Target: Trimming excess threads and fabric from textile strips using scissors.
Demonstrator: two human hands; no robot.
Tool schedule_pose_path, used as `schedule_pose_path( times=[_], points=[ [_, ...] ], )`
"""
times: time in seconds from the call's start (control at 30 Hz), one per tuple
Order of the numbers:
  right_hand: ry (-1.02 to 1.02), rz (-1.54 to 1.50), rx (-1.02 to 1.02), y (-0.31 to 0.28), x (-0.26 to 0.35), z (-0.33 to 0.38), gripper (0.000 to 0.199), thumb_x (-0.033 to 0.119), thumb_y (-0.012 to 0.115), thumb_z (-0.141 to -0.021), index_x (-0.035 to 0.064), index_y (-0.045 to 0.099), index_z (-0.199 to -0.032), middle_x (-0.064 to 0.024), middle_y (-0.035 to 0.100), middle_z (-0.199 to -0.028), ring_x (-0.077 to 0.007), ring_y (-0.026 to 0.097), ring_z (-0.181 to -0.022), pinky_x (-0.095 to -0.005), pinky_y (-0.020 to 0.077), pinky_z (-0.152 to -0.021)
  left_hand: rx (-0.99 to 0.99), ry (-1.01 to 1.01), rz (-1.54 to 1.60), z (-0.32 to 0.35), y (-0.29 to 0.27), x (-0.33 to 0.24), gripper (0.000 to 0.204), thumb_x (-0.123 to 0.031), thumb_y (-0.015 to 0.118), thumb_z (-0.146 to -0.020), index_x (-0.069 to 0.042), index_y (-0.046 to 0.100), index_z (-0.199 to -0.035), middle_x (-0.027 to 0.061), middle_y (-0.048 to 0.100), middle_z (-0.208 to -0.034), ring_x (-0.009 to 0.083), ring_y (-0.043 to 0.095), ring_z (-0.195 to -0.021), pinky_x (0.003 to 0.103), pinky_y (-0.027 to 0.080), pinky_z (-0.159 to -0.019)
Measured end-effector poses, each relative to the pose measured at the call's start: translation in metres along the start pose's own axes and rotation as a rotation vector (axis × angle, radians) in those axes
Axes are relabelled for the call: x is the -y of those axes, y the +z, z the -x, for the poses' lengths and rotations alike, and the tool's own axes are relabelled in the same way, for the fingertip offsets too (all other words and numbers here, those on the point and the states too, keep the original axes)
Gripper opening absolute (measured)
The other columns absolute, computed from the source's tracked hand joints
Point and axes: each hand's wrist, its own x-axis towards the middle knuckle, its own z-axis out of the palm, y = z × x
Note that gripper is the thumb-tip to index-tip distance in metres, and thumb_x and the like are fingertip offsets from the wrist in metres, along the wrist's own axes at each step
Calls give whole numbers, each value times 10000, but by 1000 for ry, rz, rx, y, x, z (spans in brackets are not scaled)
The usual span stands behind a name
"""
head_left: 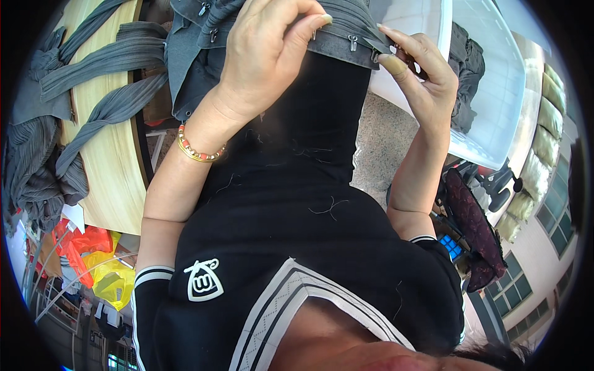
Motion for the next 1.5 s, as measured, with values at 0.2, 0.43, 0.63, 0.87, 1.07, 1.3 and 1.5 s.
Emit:
schedule_pose_path(
  times=[0.2, 0.43, 0.63, 0.87, 1.07, 1.3, 1.5],
  points=[
    [-15, -40, 7, 7, -3, -2, 397, 128, 844, -818, 126, 778, -1210, 22, 507, -778, -74, 464, -696, -235, 348, -590, 163, -463, -122, -7, -18, -30, 19, 6, 632, -961, 22, 624, -966, 127, 604, -956, 236, 609, -832, 307, 498, -754],
    [-28, 3, 6, 1, 6, -2, 398, 136, 843, -824, 140, 778, -1217, 24, 502, -778, -81, 460, -696, -245, 351, -593, 213, -435, -68, -17, -9, -39, 41, -15, 633, -975, 24, 623, -980, 106, 608, -965, 188, 596, -832, 291, 489, -758],
    [-61, -5, 20, 5, 12, -5, 395, 150, 841, -832, 145, 773, -1221, 21, 514, -775, -86, 460, -685, -252, 353, -587, 167, -751, 362, -6, -13, -28, 101, -66, 553, -1057, 8, 618, -1036, 23, 599, -1010, 83, 542, -910, 226, 445, -829],
    [-26, 11, 64, 10, 28, -20, 377, 135, 833, -846, 123, 770, -1217, 23, 520, -778, -76, 484, -704, -245, 363, -598, 106, -815, 413, 2, -10, -12, 114, -89, 543, -1072, -3, 617, -1060, 3, 590, -1034, 65, 526, -940, 206, 429, -863],
    [-55, 143, 173, 11, 36, -33, 345, 145, 792, -880, 101, 764, -1222, -8, 532, -788, -95, 498, -698, -246, 381, -596, 51, -821, 503, 1, -14, -22, 108, -98, 559, -1069, -9, 619, -1073, -6, 581, -1049, 55, 521, -957, 197, 421, -879],
    [-75, 248, 217, 5, 45, -43, 320, 137, 778, -890, 109, 770, -1209, -20, 533, -769, -114, 531, -672, -269, 410, -585, 66, -795, 463, 1, -14, -22, 100, -92, 559, -1068, -11, 618, -1072, -17, 565, -1049, 44, 513, -950, 189, 417, -864],
    [-45, 292, 253, 0, 55, -48, 298, 131, 771, -896, 104, 774, -1193, -17, 525, -754, -105, 528, -667, -266, 401, -585, 87, -785, 412, 0, -17, -22, 99, -91, 559, -1065, -10, 616, -1064, -19, 558, -1037, 45, 512, -937, 189, 416, -854]
  ],
)
